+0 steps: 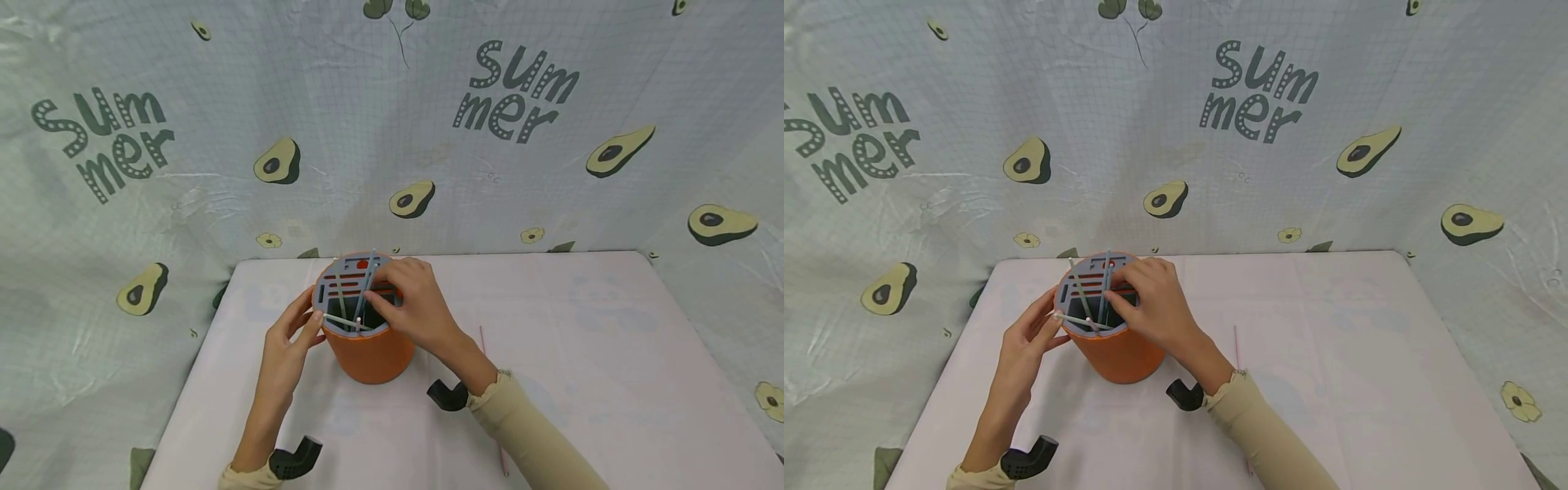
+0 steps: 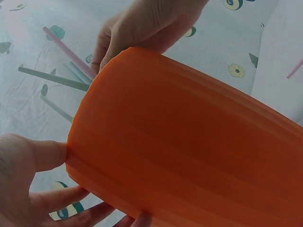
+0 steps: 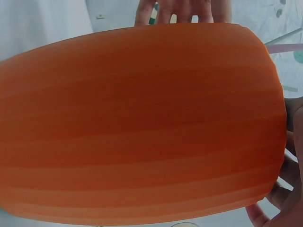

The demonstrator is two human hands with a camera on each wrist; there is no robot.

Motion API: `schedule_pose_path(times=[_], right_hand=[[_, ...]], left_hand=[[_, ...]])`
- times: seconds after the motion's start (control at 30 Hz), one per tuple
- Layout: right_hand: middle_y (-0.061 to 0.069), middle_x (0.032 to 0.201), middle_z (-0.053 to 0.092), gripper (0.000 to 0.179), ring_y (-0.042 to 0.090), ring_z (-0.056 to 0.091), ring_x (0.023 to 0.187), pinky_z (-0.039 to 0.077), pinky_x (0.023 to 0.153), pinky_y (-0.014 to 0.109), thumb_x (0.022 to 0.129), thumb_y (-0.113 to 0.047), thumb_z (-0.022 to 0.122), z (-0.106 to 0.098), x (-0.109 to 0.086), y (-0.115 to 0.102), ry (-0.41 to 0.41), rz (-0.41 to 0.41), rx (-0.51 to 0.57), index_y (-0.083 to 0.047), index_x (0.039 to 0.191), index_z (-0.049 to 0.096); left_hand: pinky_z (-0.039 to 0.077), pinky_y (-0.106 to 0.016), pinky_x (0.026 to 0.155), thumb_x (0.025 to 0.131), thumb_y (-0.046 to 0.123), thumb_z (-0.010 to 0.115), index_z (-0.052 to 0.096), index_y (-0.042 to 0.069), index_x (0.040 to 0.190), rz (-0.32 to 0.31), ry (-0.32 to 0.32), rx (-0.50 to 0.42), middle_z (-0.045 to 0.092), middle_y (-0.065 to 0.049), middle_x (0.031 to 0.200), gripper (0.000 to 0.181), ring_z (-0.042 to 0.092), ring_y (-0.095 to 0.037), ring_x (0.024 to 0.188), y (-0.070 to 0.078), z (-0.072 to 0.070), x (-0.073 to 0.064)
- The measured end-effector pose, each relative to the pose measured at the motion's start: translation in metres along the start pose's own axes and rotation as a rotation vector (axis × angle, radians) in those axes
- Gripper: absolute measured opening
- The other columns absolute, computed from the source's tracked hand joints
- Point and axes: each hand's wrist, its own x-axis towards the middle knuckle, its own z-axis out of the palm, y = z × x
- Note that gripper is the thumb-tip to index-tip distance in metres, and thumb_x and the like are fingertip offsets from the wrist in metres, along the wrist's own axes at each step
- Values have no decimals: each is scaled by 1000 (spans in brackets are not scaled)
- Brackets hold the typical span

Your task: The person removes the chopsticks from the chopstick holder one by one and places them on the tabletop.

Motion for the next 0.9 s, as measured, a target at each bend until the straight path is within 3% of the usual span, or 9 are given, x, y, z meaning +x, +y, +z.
schedule_pose_path(times=[0.33,0.43,0.53,0.67,0.9], right_hand=[[1,101,76,14,16,72,100,40,121,49,96,-15,76,-4,-1,-9,5,20,55,-10,108,71],[4,104,78,16,23,69,110,49,113,46,96,-15,76,-5,-2,-13,25,49,99,-9,110,70],[6,107,78,18,23,68,111,60,95,39,98,-14,73,-6,-2,-16,46,61,152,-8,114,69],[5,107,76,20,15,71,96,62,79,31,101,-11,69,-6,-1,-18,78,32,207,-7,120,66],[9,111,74,20,18,74,97,63,85,29,102,-6,64,-8,1,-21,136,29,263,-1,122,65]], left_hand=[[60,-19,90,108,29,59,47,24,157,-4,4,-3,53,-1,153,51,57,-8,128,-1,0,-1],[59,-19,90,108,29,59,47,23,157,-7,5,-4,53,-1,153,51,56,-9,129,-1,0,-1],[59,-18,89,108,29,59,47,23,157,-8,8,-4,53,-1,153,51,56,-11,130,-1,0,-1],[59,-18,89,108,30,59,48,24,157,-5,6,-9,53,0,153,51,55,-12,131,-1,0,0],[59,-18,89,107,30,59,48,23,157,6,6,-9,54,0,153,51,56,-12,129,-1,0,0]])
